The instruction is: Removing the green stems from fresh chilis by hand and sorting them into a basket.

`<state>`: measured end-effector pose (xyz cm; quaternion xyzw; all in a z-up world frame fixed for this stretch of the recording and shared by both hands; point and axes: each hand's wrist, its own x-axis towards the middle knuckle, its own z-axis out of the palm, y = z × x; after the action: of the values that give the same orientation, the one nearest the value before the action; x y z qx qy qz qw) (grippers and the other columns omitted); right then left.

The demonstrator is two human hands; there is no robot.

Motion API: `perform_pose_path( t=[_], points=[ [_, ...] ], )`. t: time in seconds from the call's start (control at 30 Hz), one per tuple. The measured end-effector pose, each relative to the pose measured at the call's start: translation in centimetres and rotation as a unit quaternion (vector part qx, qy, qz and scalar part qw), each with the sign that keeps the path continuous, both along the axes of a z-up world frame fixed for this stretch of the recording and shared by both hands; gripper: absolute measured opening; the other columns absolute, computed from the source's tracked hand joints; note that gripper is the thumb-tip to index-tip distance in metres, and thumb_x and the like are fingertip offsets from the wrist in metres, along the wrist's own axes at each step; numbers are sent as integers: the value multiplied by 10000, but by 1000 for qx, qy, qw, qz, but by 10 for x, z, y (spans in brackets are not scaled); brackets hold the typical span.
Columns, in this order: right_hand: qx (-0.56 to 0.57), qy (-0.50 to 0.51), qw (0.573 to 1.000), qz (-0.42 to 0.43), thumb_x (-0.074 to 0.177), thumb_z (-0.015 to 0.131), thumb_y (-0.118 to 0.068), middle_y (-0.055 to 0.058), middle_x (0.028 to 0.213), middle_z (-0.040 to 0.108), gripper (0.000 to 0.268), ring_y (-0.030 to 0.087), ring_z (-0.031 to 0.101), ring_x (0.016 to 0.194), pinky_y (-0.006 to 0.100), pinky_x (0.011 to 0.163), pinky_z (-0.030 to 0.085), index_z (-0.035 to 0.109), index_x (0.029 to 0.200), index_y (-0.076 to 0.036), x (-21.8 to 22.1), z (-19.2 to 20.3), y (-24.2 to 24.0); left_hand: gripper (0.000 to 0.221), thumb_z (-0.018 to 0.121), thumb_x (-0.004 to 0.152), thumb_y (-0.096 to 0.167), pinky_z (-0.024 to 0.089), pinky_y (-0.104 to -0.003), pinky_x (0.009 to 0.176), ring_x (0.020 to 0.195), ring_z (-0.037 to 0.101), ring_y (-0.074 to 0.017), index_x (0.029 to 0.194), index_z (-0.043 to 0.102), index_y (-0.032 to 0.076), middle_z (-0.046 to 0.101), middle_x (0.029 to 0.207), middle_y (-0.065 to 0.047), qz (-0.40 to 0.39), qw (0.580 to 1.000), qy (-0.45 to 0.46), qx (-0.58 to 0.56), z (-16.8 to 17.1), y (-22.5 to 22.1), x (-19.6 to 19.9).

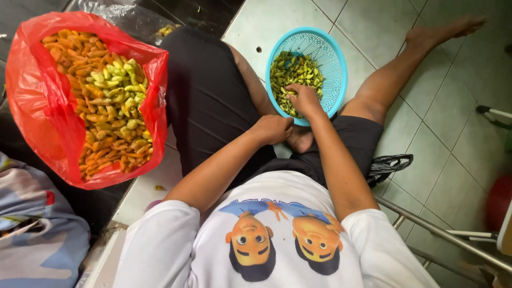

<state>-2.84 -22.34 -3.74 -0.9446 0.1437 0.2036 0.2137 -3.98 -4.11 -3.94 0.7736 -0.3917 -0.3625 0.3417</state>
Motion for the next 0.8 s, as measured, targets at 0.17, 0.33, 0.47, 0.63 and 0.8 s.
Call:
perform_pose_path(
  t=[0.17,0.33,0.47,0.63,0.8],
  points=[
    [34,-81,996,-26,953,775,-127,189,1032,752,226,361,733,975,510,862,574,771,1178,-142,-10,-3,-21,427,402,996,300,570,-541,813,932,713,-438,1293,641,108,739,997,-218,12,999,23,-23,5,3,3],
    [97,-187,975,-66,1009,750,-139,203,1021,752,239,356,734,937,474,809,584,751,1246,-110,-36,23,-22,442,411,1001,335,564,-561,837,978,700,-455,1310,626,104,731,1038,-233,7,1000,10,-1,4,2,1],
    [158,-222,955,-114,1036,684,-172,93,1024,770,323,161,726,890,370,780,565,705,1358,-181,-52,37,-29,460,413,1005,373,543,-573,917,1076,672,-460,1352,608,142,715,1118,-243,19,999,17,28,12,1,4],
    [183,-224,947,-138,1010,724,-192,43,914,779,384,99,687,822,284,790,542,668,1382,-116,-78,50,-16,443,384,1010,336,524,-567,935,1026,680,-450,1348,604,152,742,964,-188,21,997,74,12,26,4,9],
    [146,-265,940,-155,985,614,-44,179,912,770,615,317,742,976,411,876,563,411,1565,-27,-89,61,-26,440,390,1004,375,529,-567,927,1000,690,-429,1339,607,190,754,916,-158,16,997,65,30,0,-3,8]
  ],
)
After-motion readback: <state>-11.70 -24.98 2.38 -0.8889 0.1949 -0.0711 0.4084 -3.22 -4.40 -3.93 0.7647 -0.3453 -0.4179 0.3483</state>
